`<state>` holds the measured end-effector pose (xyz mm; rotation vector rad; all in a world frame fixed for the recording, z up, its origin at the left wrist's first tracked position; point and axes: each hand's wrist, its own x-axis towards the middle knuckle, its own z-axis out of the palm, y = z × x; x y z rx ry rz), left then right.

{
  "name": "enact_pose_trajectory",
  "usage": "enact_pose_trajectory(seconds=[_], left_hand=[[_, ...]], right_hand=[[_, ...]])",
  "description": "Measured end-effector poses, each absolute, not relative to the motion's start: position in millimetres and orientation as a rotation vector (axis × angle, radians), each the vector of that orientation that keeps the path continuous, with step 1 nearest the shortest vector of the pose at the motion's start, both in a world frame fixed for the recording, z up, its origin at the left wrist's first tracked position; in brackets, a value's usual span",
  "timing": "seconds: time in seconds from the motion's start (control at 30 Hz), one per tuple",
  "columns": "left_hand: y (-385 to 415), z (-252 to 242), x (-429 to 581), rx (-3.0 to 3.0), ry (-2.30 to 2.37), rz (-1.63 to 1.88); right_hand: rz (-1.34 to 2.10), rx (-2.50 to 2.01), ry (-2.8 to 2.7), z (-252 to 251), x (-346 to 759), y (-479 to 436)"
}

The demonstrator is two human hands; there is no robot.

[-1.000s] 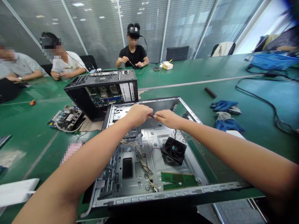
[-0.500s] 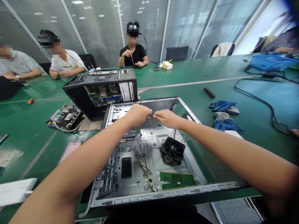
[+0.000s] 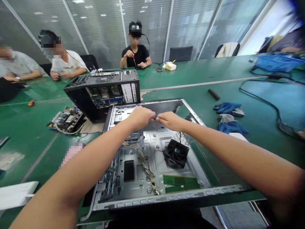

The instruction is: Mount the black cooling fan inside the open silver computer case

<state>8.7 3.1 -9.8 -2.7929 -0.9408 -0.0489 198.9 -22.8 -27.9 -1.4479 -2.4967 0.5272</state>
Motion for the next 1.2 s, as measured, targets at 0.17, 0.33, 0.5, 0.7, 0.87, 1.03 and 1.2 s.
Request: enact_pose_trajectory(seconds=[0.17,0.33,0.5,0.7,0.87,1.03,1.2], left_hand=[[1.7,-7.9,8.6,-2.814,-0.969,-0.002],[2.8,-8.8,8.4,-2.814,-0.937,0.009],[4.7,-11.8,7.6,-2.82,-0.943,-0.025],[5.5,-13.6,7.1,-2.82,-0.934,-0.057],[3.9,-12.1,8.3,-2.813,-0.95,-0.078],[1.5,-9.6,9.1,-2.834,-0.972,-0.075],[0.7,-9.2,9.0,-2.84,-0.983,-0.111]], right_hand=[[0.519,-1.461,-2.52,-28.4,198.1,-22.7],[0.514,-1.44,-2.545,-29.0,197.6,-22.8],[0.511,-1.449,-2.538,-28.5,197.8,-22.1],[0.518,-1.429,-2.541,-29.0,198.1,-21.9],[0.523,-1.432,-2.527,-27.5,198.7,-22.8],[0.53,-1.447,-2.528,-27.3,199.0,-22.7],[0.535,-1.454,-2.525,-28.2,199.4,-21.9]])
